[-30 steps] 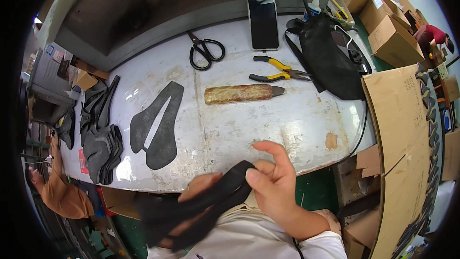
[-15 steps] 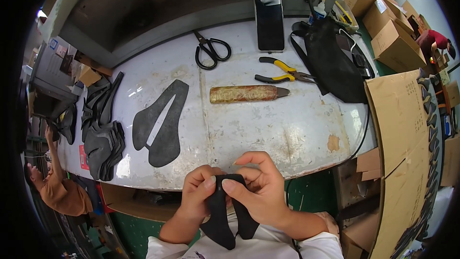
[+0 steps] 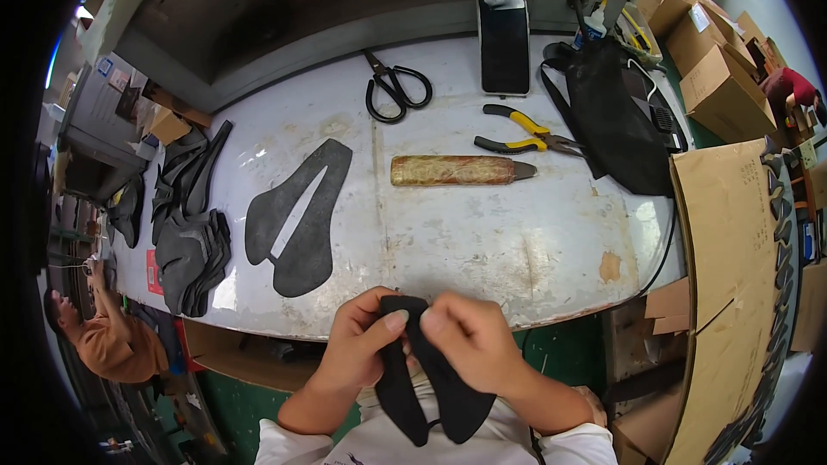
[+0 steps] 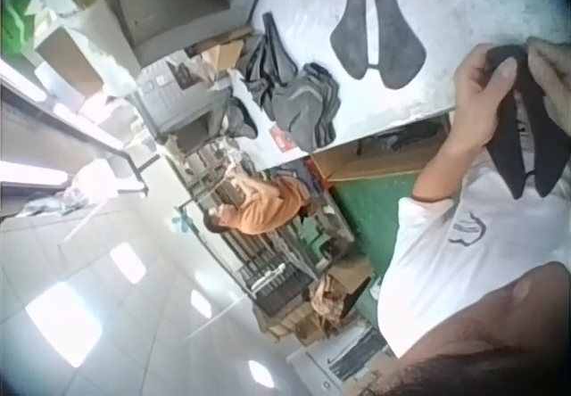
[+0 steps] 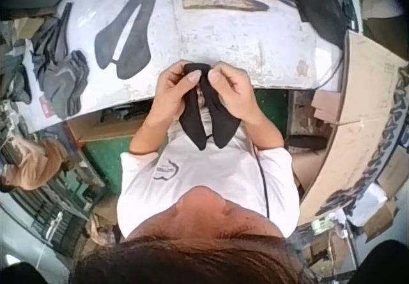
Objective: Inspecting and preparing bicycle saddle covers at a factory workbench.
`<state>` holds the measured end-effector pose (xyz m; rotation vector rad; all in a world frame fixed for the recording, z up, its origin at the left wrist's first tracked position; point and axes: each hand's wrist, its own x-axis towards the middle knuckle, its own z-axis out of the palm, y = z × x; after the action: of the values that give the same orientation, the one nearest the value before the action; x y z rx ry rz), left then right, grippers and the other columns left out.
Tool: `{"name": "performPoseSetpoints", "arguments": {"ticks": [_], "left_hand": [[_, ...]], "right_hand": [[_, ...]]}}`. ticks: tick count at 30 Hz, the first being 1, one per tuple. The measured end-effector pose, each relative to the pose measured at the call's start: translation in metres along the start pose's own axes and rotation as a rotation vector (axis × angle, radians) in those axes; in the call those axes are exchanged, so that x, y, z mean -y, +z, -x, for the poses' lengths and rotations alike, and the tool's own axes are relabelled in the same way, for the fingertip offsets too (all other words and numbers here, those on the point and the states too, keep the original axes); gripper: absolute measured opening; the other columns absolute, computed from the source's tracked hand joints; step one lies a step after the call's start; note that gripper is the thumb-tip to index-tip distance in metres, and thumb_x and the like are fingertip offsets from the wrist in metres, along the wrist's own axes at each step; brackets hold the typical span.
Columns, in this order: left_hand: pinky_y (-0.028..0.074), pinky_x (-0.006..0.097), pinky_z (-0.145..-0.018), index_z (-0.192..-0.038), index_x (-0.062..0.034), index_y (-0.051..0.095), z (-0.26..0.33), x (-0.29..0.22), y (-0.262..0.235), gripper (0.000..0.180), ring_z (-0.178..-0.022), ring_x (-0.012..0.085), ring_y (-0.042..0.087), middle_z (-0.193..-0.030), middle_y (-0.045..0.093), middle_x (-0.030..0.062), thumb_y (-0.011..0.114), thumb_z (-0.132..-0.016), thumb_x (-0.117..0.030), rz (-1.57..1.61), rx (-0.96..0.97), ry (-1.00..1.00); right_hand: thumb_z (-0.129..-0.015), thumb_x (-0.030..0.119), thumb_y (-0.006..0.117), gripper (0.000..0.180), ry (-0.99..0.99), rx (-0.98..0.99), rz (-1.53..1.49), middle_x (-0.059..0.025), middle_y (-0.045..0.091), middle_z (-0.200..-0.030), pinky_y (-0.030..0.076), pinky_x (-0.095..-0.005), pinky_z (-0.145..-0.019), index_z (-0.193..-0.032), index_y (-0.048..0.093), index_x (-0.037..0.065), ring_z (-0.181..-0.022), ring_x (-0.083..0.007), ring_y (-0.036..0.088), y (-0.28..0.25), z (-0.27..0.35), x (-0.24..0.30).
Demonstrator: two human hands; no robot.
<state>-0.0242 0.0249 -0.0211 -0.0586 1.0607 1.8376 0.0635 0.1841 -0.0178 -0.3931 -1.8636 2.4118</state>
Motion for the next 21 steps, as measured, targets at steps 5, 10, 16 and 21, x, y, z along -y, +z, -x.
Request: {"name": "performPoseSetpoints", "arguments": {"ticks": [5,10,16,21], "left_hand": [[0.057,0.028,-0.066,-0.104,0.0034,0.063,0.0,-0.001,-0.006,0.018,-0.075,0.0126,0.065,-0.086,0.067,0.0075,0.062,-0.095,-0.013,-0.133,0.098,-0.003],[0.057,0.029,-0.066,-0.104,0.0031,0.063,-0.006,-0.01,0.004,0.019,-0.075,0.014,0.065,-0.086,0.067,0.0084,0.062,-0.095,-0.014,-0.058,0.145,-0.067],[0.056,0.028,-0.064,-0.104,0.0023,0.062,-0.007,-0.019,0.012,0.019,-0.073,0.0145,0.066,-0.085,0.067,0.0087,0.061,-0.096,-0.015,0.035,0.177,-0.14],[0.053,0.026,-0.067,-0.111,0.0027,0.056,-0.003,-0.095,0.037,0.022,-0.074,0.0119,0.063,-0.087,0.064,0.0061,0.061,-0.096,-0.013,-0.345,0.144,0.048]], "right_hand": [[-0.095,0.016,0.061,0.026,-0.244,0.082,0.439,-0.0062,0.059,-0.064,0.038,-0.0292,-0.047,-0.073,0.059,0.001,-0.053,-0.0084,0.051,-0.007,0.0,0.021],[-0.1,0.019,0.053,0.031,0.297,0.087,-0.33,-0.0048,0.067,-0.077,0.045,-0.0261,-0.052,-0.077,0.06,-0.001,-0.061,-0.0093,0.058,-0.012,-0.003,-0.001],[-0.101,0.02,0.051,0.031,-0.207,0.085,0.013,-0.0072,0.063,-0.066,0.048,-0.0255,-0.054,-0.079,0.059,-0.001,-0.06,-0.0117,0.061,-0.016,-0.007,-0.015],[-0.104,0.037,0.038,0.047,-0.278,-0.202,0.059,-0.005,0.055,-0.063,0.038,-0.0248,-0.049,-0.089,0.059,-0.002,-0.055,-0.0092,0.049,-0.053,0.011,-0.037]]}}
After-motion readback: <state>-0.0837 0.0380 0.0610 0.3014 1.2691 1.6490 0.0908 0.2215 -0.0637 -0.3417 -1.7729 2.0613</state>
